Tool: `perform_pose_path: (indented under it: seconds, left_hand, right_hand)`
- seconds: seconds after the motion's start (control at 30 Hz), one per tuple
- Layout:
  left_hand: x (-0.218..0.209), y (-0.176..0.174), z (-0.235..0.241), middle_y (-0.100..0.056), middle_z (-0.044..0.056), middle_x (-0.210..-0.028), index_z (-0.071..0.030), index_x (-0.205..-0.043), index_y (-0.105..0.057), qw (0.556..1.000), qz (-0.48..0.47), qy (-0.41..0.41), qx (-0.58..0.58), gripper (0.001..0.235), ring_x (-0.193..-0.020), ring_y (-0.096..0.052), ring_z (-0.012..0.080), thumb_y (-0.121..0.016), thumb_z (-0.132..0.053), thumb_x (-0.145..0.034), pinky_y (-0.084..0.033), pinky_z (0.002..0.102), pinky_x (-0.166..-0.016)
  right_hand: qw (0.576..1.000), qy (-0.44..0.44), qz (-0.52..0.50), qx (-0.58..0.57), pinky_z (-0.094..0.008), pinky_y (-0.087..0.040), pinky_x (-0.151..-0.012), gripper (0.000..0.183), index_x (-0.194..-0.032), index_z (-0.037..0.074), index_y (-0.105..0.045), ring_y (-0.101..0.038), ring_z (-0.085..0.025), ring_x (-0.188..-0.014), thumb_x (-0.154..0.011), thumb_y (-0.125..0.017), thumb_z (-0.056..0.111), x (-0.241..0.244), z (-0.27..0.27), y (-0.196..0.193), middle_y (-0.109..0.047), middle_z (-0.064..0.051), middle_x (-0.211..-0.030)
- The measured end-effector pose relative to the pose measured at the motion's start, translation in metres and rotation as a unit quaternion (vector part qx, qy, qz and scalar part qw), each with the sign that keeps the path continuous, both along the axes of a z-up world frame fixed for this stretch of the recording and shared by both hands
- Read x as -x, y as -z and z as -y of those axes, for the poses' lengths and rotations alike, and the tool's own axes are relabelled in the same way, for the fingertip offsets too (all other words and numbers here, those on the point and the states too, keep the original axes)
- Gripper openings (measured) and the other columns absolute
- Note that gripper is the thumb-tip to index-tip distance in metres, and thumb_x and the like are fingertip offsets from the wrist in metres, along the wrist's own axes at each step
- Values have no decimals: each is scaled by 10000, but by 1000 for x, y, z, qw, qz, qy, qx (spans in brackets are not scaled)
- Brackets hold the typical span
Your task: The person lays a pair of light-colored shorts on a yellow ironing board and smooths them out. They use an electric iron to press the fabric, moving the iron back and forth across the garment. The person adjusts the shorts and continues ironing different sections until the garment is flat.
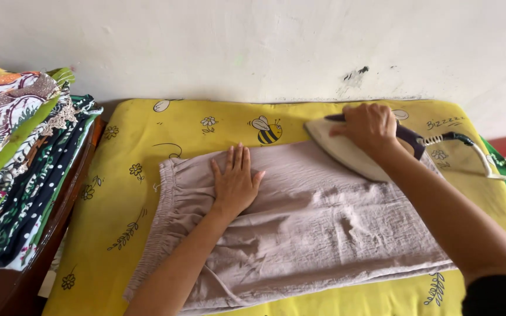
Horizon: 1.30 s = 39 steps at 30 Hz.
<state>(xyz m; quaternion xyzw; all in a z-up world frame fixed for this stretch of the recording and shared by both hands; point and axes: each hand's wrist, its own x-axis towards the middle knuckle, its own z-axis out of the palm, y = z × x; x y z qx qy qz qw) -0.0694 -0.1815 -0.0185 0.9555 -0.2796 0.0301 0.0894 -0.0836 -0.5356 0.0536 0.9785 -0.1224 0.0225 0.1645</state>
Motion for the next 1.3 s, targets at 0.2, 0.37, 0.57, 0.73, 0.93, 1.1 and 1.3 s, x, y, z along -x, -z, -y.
perform_pose_path:
  seconds: [0.2,0.37,0.57,0.73,0.93,1.1,1.3]
  left_hand:
    - [11,-33,10,-282,160,-1683,-53,-1599,-304,999,0,-7,-43,743,-1568,-213,336,-375,-535,-1039,-148,775,-1141]
    - [41,-103,74,-71,173,-1714,9,-1595,-162,977,-167,101,88,730,-1590,-9,303,-406,78,-910,-14,515,-1298]
    - [25,-7,198,-69,85,-1729,-84,-1621,-177,980,-138,119,83,714,-1594,-8,258,-377,-419,-1024,16,666,-1231]
    - [25,-15,185,-12,64,-1732,-88,-1632,-73,988,-93,122,16,754,-1590,10,254,-204,-542,-1045,-39,627,-1238]
    - [24,7,189,-70,66,-1726,-83,-1627,-127,991,-51,120,43,771,-1587,-39,249,-262,-556,-1033,-38,644,-1229]
    - [26,-9,183,-24,61,-1730,-83,-1633,-60,987,-93,127,23,768,-1587,-5,250,-273,-528,-1044,-7,635,-1235]
    - [33,-19,179,43,72,-1728,-81,-1630,-12,985,-112,130,-9,749,-1584,43,258,-231,-517,-1062,0,616,-1251]
  right_hand:
    - [998,56,-3,11,-410,-565,-751,716,-1052,256,-801,-772,-318,-941,-748,-604,873,22,20,-32,-805,-97,-926]
    - [994,86,-61,-5,-380,-618,-639,661,-1034,244,-688,-736,-241,-668,-872,-465,844,143,-60,-98,-742,-41,-715]
    - [991,111,-73,25,-452,-621,-681,661,-1100,297,-637,-774,-327,-880,-799,-496,868,171,-40,-40,-768,-53,-908]
    - [968,238,-55,57,-335,-571,-669,756,-988,235,-755,-766,-221,-796,-781,-537,928,98,66,-38,-787,-25,-867]
    - [954,294,-61,-20,-322,-494,-642,782,-722,112,-635,-627,-205,-664,-783,-619,891,89,96,-46,-649,-13,-677]
    - [960,261,-106,2,-331,-608,-691,794,-907,171,-726,-745,-200,-751,-797,-506,926,142,69,-57,-748,-9,-800]
    - [951,297,-90,-7,-345,-583,-687,792,-889,158,-737,-740,-244,-751,-817,-534,920,125,88,-50,-742,-37,-774]
